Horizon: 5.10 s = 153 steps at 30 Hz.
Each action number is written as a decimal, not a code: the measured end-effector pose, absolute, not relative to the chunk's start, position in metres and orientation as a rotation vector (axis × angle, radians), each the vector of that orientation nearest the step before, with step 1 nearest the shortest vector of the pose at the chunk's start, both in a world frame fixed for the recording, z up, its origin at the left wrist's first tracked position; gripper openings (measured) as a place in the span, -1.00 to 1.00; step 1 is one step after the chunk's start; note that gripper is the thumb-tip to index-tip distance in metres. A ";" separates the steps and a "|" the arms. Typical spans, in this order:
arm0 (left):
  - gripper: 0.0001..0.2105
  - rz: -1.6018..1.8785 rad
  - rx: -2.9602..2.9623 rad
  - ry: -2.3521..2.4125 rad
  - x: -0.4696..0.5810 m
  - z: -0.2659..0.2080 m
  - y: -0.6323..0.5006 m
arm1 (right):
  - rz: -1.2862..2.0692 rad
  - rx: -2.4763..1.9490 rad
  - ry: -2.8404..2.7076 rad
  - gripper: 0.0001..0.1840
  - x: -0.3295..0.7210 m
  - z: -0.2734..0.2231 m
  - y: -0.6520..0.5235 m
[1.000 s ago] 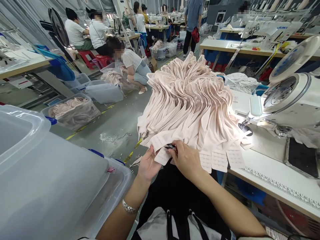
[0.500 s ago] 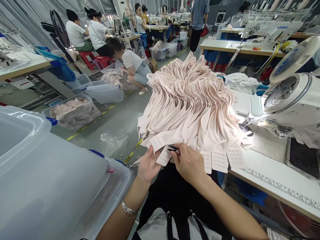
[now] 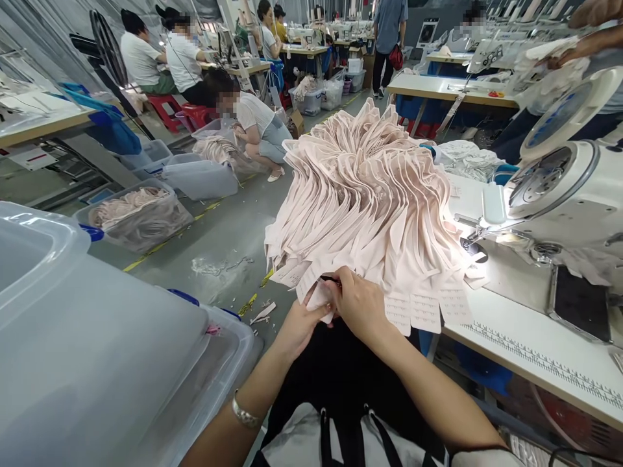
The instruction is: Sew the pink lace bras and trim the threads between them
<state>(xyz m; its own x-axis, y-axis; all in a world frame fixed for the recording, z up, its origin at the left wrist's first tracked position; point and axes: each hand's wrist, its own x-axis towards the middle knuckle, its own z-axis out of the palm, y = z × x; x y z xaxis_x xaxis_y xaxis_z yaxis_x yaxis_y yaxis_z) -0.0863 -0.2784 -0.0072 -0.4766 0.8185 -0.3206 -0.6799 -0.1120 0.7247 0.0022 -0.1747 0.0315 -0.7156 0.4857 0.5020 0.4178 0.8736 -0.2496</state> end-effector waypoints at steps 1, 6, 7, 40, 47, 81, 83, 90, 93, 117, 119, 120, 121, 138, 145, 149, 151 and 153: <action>-0.62 1.806 0.186 1.117 -0.089 -0.007 -0.277 | 0.205 -0.647 -2.445 -0.70 0.006 0.032 -0.174; -0.64 2.047 0.039 0.893 -0.114 0.005 -0.273 | 0.246 -0.640 -2.362 -0.78 0.026 0.037 -0.173; -0.64 2.013 0.025 0.830 -0.116 0.007 -0.274 | 0.226 -0.649 -2.375 -0.79 0.029 0.038 -0.173; -0.59 1.957 0.007 0.715 -0.096 0.011 -0.270 | 0.094 -0.716 -2.457 -0.77 0.030 0.037 -0.182; -0.51 1.944 -0.005 0.739 -0.079 0.000 -0.269 | -0.010 -0.730 -2.525 -0.75 0.020 0.027 -0.174; -0.83 1.945 -0.017 0.725 -0.087 0.004 -0.264 | -0.014 -0.785 -2.603 -0.84 0.031 0.044 -0.184; -0.82 1.961 -0.008 0.718 -0.088 0.005 -0.265 | -0.036 -0.761 -2.607 -0.85 0.032 0.042 -0.183; -0.74 1.803 0.024 0.694 -0.064 -0.008 -0.265 | 0.045 -0.854 -2.647 -0.81 0.031 0.038 -0.177; -0.77 1.670 0.119 0.821 -0.047 -0.017 -0.260 | 0.130 -0.920 -2.700 -0.83 0.032 0.040 -0.175; -0.74 1.861 -0.084 0.682 -0.065 -0.009 -0.264 | 0.121 -0.854 -2.647 -0.82 0.027 0.036 -0.170; -0.78 1.778 -0.015 0.706 -0.051 -0.017 -0.263 | 0.146 -0.876 -2.669 -0.86 0.025 0.034 -0.168; -0.80 1.747 0.020 0.731 -0.046 -0.019 -0.262 | 0.153 -0.877 -2.678 -0.87 0.025 0.033 -0.167; -0.82 1.732 0.049 0.761 -0.044 -0.020 -0.261 | 0.164 -0.876 -2.679 -0.87 0.026 0.034 -0.167; -0.56 1.931 -0.178 0.665 -0.083 -0.001 -0.264 | 0.102 -0.825 -2.556 -0.75 0.040 0.042 -0.179; -0.56 1.842 0.076 0.730 -0.059 -0.008 -0.261 | 0.194 -0.996 -2.704 -0.80 0.028 0.038 -0.170; -0.59 1.769 0.172 0.922 -0.059 -0.010 -0.254 | 0.297 -1.003 -2.638 -0.80 0.035 0.038 -0.168; -0.64 1.883 0.151 0.931 -0.069 -0.007 -0.252 | 0.340 -0.944 -2.540 -0.76 0.042 0.039 -0.168; -0.71 1.984 0.072 0.849 -0.081 -0.002 -0.251 | 0.358 -0.883 -2.454 -0.72 0.051 0.041 -0.169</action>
<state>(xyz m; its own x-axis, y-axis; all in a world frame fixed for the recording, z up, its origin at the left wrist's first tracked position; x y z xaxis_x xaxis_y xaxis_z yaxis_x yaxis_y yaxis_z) -0.0815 -0.2514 -0.0024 -0.5536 0.7846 -0.2792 -0.7436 -0.3148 0.5899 0.0506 -0.1691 0.0409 -0.6623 0.6520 0.3693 0.5194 0.7547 -0.4008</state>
